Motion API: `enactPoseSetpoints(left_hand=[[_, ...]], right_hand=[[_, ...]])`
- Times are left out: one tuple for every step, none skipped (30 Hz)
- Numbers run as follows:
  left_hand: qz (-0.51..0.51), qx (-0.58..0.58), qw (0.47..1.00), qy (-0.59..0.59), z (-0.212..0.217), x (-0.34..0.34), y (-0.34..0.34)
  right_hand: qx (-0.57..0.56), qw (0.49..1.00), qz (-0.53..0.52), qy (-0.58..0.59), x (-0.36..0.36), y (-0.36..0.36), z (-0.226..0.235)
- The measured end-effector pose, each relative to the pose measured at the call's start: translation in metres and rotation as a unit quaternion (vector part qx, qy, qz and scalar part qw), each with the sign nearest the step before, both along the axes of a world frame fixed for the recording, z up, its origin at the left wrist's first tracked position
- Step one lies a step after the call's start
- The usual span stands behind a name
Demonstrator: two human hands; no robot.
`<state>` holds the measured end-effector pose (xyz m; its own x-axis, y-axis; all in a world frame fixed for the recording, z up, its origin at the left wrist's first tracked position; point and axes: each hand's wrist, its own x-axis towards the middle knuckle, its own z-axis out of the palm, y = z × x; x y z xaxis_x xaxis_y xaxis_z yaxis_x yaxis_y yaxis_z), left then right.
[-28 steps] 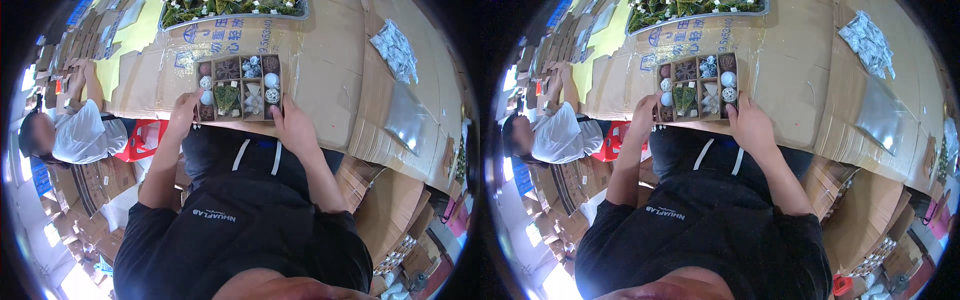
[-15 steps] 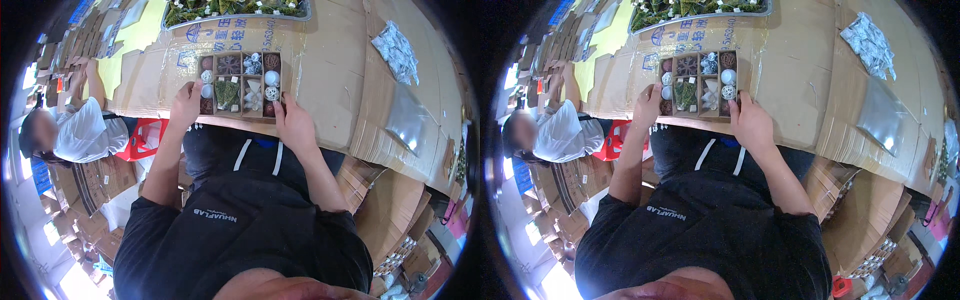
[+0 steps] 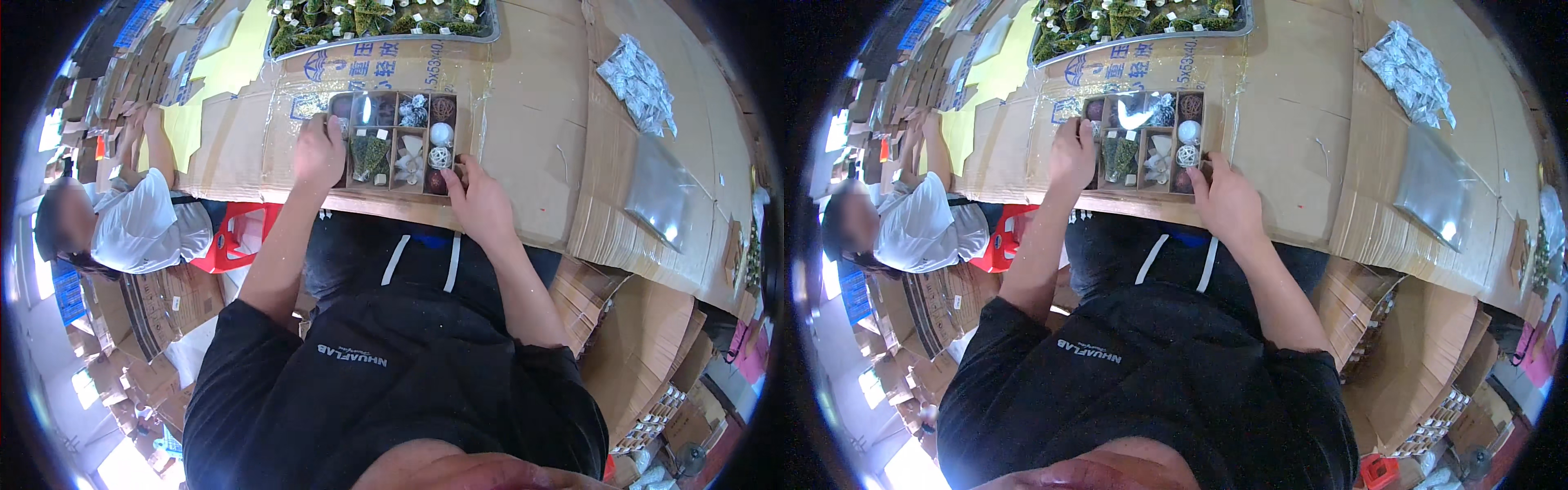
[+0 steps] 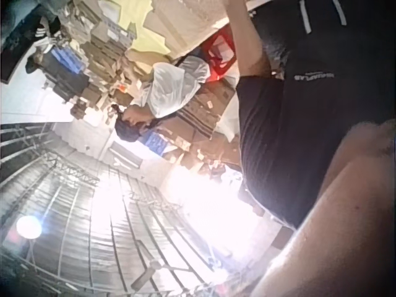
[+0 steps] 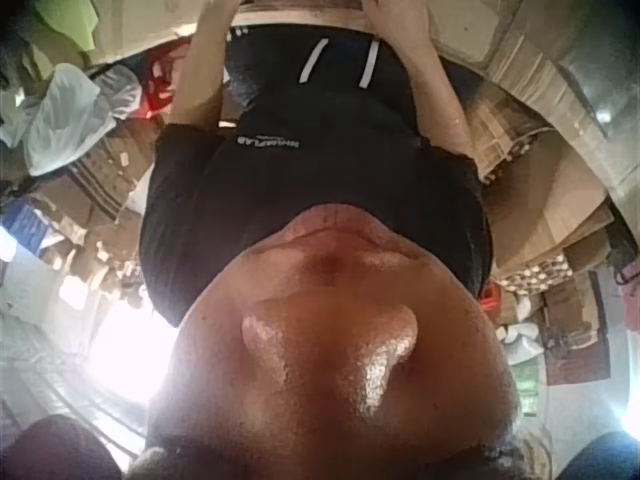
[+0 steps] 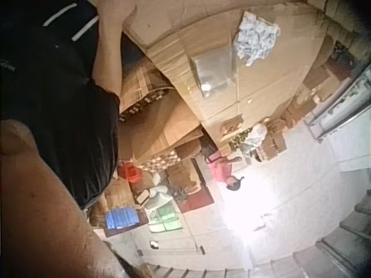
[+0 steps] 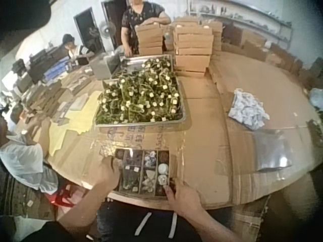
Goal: Packing decorative ornaments and small artificial trees into compartmentalized boxes and then placing them into larger shipping cartons.
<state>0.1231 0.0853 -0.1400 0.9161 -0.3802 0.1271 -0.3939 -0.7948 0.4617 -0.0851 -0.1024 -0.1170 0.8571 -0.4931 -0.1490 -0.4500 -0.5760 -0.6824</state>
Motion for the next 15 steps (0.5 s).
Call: enactPoseSetpoints(left_hand=[[-0.001, 0.001, 1.000, -0.001, 0.001, 0.000, 0.001], [0.007, -0.019, 1.000, 0.013, 0.003, 0.000, 0.002], [0.015, -0.038, 0.999, 0.027, 0.004, 0.001, 0.002], [0.017, -0.015, 0.999, 0.045, 0.005, 0.004, 0.001], [0.022, 0.006, 0.997, 0.068, 0.006, 0.004, 0.002], [0.027, 0.027, 0.995, 0.092, 0.006, 0.003, 0.004], [0.037, 0.058, 0.992, 0.102, 0.016, -0.002, 0.001], [0.035, 0.057, 0.993, 0.099, 0.015, -0.003, 0.003], [0.046, -0.016, 0.990, 0.131, 0.010, -0.002, 0.008], [0.057, -0.089, 0.981, 0.163, 0.010, -0.004, 0.011], [0.076, -0.181, 0.956, 0.218, 0.011, -0.006, 0.013], [0.091, -0.287, 0.902, 0.308, 0.012, -0.009, 0.017], [0.104, -0.386, 0.829, 0.390, 0.024, -0.017, 0.017], [0.085, -0.386, 0.830, 0.393, 0.033, -0.020, 0.019], [0.078, -0.378, 0.828, 0.408, 0.042, -0.027, 0.021]], right_hand=[[0.006, 1.000, -0.009, 0.000, 0.001, 0.000, -0.002], [0.011, 1.000, -0.019, -0.001, 0.002, 0.001, -0.003], [0.013, 1.000, -0.020, -0.003, 0.003, 0.003, -0.006], [0.011, 0.999, -0.041, -0.005, 0.007, 0.005, -0.009], [0.010, 0.998, -0.062, -0.008, 0.010, 0.007, -0.012], [0.011, 0.998, -0.061, -0.013, 0.011, 0.008, -0.016], [0.024, 0.996, -0.070, -0.050, 0.011, 0.009, -0.020], [0.037, 0.993, -0.078, -0.086, 0.011, 0.007, -0.024], [0.036, 0.992, -0.079, -0.089, 0.012, 0.003, -0.026], [0.135, 0.983, -0.089, -0.085, 0.013, -0.003, -0.025], [0.232, 0.964, -0.098, -0.080, 0.014, -0.006, -0.025], [0.317, 0.939, -0.125, -0.036, 0.013, -0.005, -0.031], [0.318, 0.939, -0.124, -0.038, 0.012, -0.005, -0.029], [0.371, 0.920, -0.114, -0.054, 0.008, -0.003, -0.023], [0.423, 0.898, -0.104, -0.069, 0.005, -0.002, -0.020]])
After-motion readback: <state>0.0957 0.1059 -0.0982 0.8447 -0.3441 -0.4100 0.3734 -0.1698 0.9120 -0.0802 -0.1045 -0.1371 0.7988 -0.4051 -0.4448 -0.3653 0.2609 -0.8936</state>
